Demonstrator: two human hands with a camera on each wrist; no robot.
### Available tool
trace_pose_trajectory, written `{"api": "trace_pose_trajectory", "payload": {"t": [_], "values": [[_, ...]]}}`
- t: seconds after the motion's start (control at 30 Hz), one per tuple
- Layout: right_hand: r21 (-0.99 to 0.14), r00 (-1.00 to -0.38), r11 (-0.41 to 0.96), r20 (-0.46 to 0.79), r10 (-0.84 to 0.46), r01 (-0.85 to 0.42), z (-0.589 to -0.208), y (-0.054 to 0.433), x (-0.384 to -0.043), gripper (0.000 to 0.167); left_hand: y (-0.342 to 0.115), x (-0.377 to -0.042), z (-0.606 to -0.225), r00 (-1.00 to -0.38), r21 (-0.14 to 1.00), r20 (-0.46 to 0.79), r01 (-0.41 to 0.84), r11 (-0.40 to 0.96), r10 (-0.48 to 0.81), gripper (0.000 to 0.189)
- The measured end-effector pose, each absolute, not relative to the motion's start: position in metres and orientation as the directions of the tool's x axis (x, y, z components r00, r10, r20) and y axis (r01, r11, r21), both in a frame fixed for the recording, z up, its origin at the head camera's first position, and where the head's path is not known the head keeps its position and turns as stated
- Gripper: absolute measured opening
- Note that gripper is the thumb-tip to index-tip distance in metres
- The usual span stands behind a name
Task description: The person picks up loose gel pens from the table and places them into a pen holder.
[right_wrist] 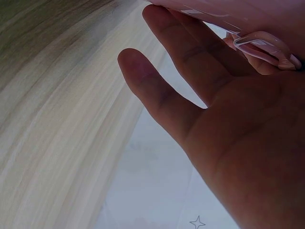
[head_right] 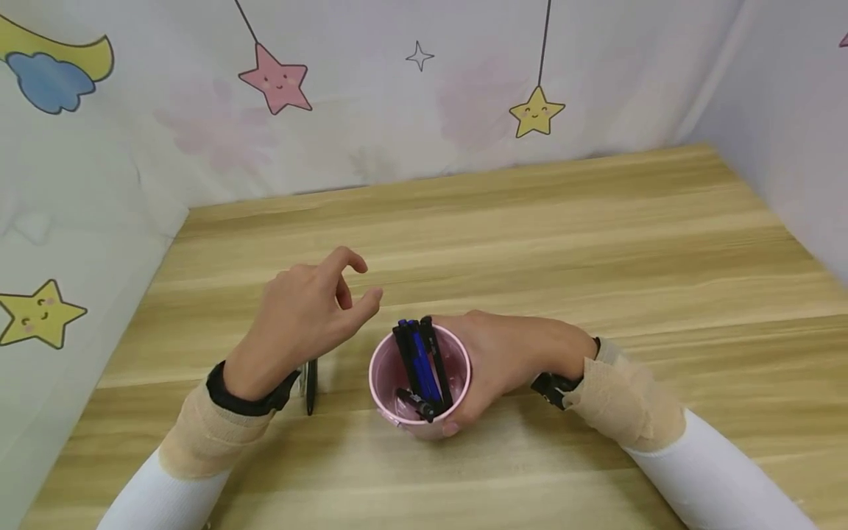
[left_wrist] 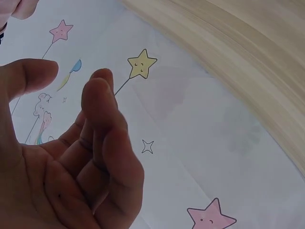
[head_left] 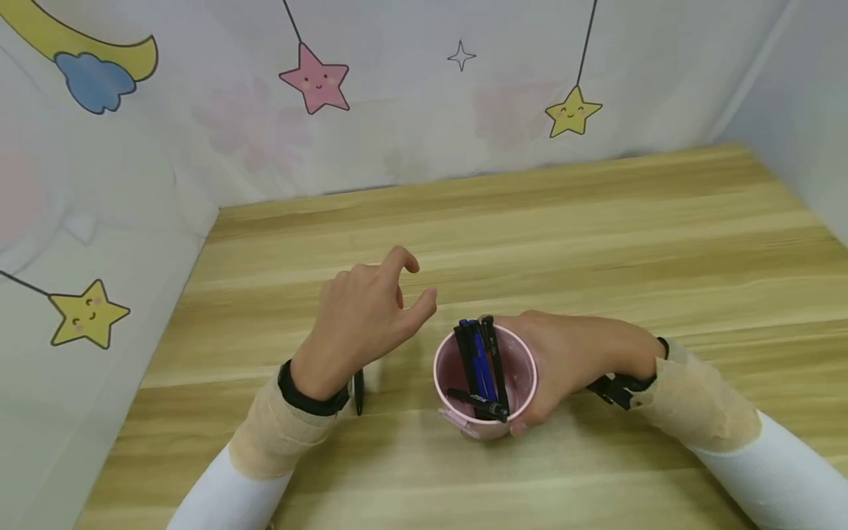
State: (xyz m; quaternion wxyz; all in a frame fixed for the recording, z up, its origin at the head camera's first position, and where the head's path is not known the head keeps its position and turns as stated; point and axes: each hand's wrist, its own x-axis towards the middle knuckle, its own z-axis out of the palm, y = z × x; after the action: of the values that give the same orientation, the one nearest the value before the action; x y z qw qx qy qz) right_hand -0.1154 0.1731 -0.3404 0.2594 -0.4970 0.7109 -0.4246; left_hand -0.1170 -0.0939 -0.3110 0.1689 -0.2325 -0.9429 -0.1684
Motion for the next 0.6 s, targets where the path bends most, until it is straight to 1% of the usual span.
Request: {"api": "trace_pose_trajectory", "payload": {"t": [0.4, 0.6], "values": [[-0.865, -0.373, 0.155, 0.039, -0.927, -0.477, -0.3435, 0.1711, -0.111, 0.077, -0.0956, -0.1138, -0.3159, -0.874, 0.171, 0.333, 0.424, 0.889, 0.353, 0.033], [-0.861, -0.378, 0.161, 0.039, -0.925, -0.482, -0.3418, 0.1705, -0.1111, 0.078, -0.0975, -0.1144, -0.3151, -0.872, 0.128, 0.334, 0.418, 0.9, 0.357, 0.034]]}}
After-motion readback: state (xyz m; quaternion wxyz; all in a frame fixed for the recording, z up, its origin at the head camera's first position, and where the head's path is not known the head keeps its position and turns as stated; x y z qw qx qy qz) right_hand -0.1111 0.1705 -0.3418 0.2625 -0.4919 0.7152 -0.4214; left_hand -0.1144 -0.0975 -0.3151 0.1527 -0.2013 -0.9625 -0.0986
